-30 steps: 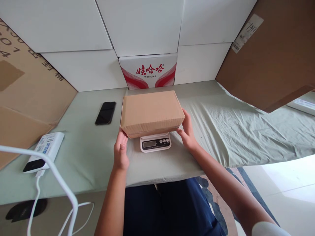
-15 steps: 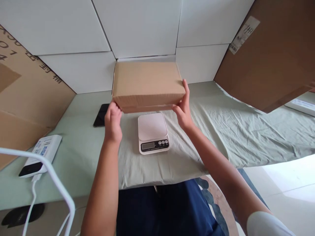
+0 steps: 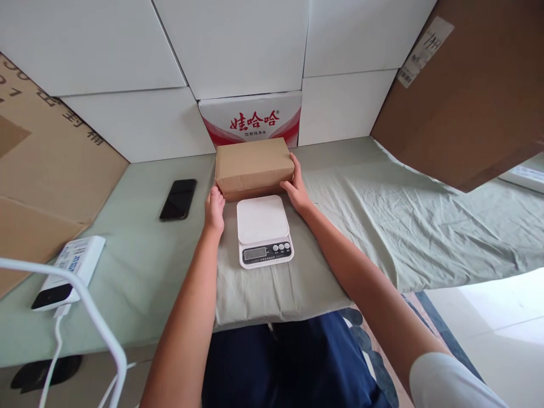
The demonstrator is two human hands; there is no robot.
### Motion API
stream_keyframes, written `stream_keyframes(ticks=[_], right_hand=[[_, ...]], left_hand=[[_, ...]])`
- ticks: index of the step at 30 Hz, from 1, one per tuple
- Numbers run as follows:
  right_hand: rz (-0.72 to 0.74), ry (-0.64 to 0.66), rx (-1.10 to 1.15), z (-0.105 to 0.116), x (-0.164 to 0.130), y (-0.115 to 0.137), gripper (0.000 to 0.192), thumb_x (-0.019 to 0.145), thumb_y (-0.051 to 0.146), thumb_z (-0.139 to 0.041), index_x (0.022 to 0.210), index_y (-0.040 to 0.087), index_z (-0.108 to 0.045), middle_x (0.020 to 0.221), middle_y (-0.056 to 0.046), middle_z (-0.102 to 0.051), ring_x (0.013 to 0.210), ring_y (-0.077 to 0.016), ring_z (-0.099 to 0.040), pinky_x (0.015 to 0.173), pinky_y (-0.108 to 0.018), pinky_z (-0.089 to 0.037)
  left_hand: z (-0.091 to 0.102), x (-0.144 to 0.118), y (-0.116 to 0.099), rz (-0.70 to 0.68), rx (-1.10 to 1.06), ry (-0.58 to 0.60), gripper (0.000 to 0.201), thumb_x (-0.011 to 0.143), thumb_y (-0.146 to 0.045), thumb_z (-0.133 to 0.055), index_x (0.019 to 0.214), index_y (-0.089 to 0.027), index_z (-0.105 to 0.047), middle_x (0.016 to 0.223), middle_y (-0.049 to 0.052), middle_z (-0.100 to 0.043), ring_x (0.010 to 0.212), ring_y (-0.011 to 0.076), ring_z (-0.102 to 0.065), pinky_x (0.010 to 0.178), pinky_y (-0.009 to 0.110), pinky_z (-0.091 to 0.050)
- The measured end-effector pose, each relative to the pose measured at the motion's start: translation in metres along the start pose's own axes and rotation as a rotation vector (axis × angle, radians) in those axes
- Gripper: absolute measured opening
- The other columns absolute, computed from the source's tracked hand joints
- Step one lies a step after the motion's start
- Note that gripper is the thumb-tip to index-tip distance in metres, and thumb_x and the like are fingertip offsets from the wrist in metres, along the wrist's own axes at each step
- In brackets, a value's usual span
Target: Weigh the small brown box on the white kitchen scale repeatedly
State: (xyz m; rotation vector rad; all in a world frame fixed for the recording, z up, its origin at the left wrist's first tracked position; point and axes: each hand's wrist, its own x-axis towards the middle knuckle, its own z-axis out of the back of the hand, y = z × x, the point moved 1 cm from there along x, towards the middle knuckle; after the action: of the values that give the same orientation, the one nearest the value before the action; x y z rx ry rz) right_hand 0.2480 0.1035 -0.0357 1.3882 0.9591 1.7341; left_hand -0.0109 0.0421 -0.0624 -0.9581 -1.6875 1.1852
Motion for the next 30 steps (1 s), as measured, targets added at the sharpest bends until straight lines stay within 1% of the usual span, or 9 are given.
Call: stream_keyframes(ticks=[2,5,7,11,14,17,22,26,30], right_hand=[[-0.028,-0.012,0.03,0.008,0.001,-0.005,0.096,0.08,0.058,-0.06,0.162,0.03,-0.019,0.174,-0.003,-0.025,0.159,-0.0308,-0.029,0.133,-0.058,-0.025],[-0.036,-0.085,0.027,0.025,-0.001,-0.013,0.095,0.083,0.061,-0.054,0.164,0.034,-0.013,0.176,-0.001,-0.016,0.158,-0.0295,-0.031,0.13,-0.058,-0.032],[-0.04,-0.094,0.005,0.032,-0.003,-0.017,0.092,0.085,0.062,-0.051,0.164,0.034,-0.011,0.177,-0.001,-0.013,0.159,-0.0288,-0.03,0.129,-0.059,-0.033],[-0.082,-0.008,0.067,0.024,-0.006,-0.015,0.095,0.083,0.058,-0.056,0.164,0.032,-0.013,0.175,-0.004,-0.026,0.159,-0.029,-0.031,0.127,-0.06,-0.036],[-0.094,0.072,0.118,0.007,-0.009,-0.006,0.097,0.081,0.054,-0.062,0.164,0.032,-0.017,0.172,-0.004,-0.035,0.151,-0.0316,-0.046,0.124,-0.059,-0.042],[-0.085,0.121,0.131,-0.002,-0.011,0.001,0.098,0.081,0.056,-0.065,0.165,0.034,-0.018,0.174,-0.003,-0.03,0.144,-0.0338,-0.054,0.119,-0.059,-0.047],[-0.026,0.123,0.096,0.0,-0.01,0.006,0.108,0.082,0.075,-0.059,0.167,0.032,-0.008,0.178,-0.005,-0.021,0.151,-0.0343,-0.047,0.12,-0.057,-0.047],[0.106,0.064,-0.003,0.005,-0.018,0.028,0.11,0.082,0.088,-0.05,0.167,0.034,-0.005,0.179,-0.004,-0.014,0.157,-0.0354,-0.038,0.124,-0.057,-0.042],[0.17,0.03,-0.058,0.015,-0.056,0.054,0.104,0.085,0.085,-0.052,0.166,0.036,-0.011,0.177,-0.006,-0.019,0.161,-0.0365,-0.029,0.126,-0.058,-0.04]], left_hand=[[0.012,0.005,-0.003,-0.031,0.029,-0.025,0.101,0.074,-0.094,-0.05,0.144,-0.023,-0.06,0.167,0.02,-0.042,0.159,0.0328,-0.033,0.129,0.051,-0.025],[0.034,0.013,-0.01,-0.089,0.052,-0.102,0.098,0.082,-0.093,-0.035,0.151,-0.025,-0.054,0.175,0.015,-0.026,0.164,0.0302,-0.018,0.132,0.051,-0.016],[0.042,0.016,-0.012,-0.094,0.045,-0.126,0.097,0.084,-0.092,-0.031,0.151,-0.026,-0.054,0.175,0.015,-0.025,0.164,0.0298,-0.016,0.132,0.052,-0.015],[0.027,0.012,-0.009,-0.021,-0.001,-0.07,0.099,0.074,-0.095,-0.048,0.143,-0.026,-0.061,0.171,0.017,-0.036,0.161,0.0331,-0.028,0.13,0.055,-0.02],[0.01,0.006,-0.006,0.013,-0.011,-0.011,0.1,0.068,-0.096,-0.055,0.136,-0.023,-0.066,0.165,0.02,-0.044,0.157,0.0342,-0.037,0.129,0.053,-0.025],[0.002,0.004,-0.005,-0.004,-0.003,-0.011,0.098,0.068,-0.094,-0.057,0.131,-0.02,-0.067,0.16,0.022,-0.051,0.154,0.0356,-0.043,0.126,0.053,-0.031],[-0.002,0.004,-0.015,-0.071,0.018,0.0,0.09,0.073,-0.09,-0.058,0.127,-0.018,-0.068,0.151,0.021,-0.06,0.151,0.0366,-0.047,0.124,0.054,-0.034],[-0.006,-0.021,-0.045,-0.249,0.067,0.051,0.083,0.082,-0.085,-0.054,0.133,-0.021,-0.067,0.146,0.017,-0.064,0.15,0.035,-0.048,0.125,0.051,-0.035],[-0.003,-0.079,-0.071,-0.3,0.074,0.012,0.083,0.084,-0.083,-0.051,0.143,-0.026,-0.062,0.154,0.012,-0.058,0.153,0.0342,-0.044,0.126,0.049,-0.033]])
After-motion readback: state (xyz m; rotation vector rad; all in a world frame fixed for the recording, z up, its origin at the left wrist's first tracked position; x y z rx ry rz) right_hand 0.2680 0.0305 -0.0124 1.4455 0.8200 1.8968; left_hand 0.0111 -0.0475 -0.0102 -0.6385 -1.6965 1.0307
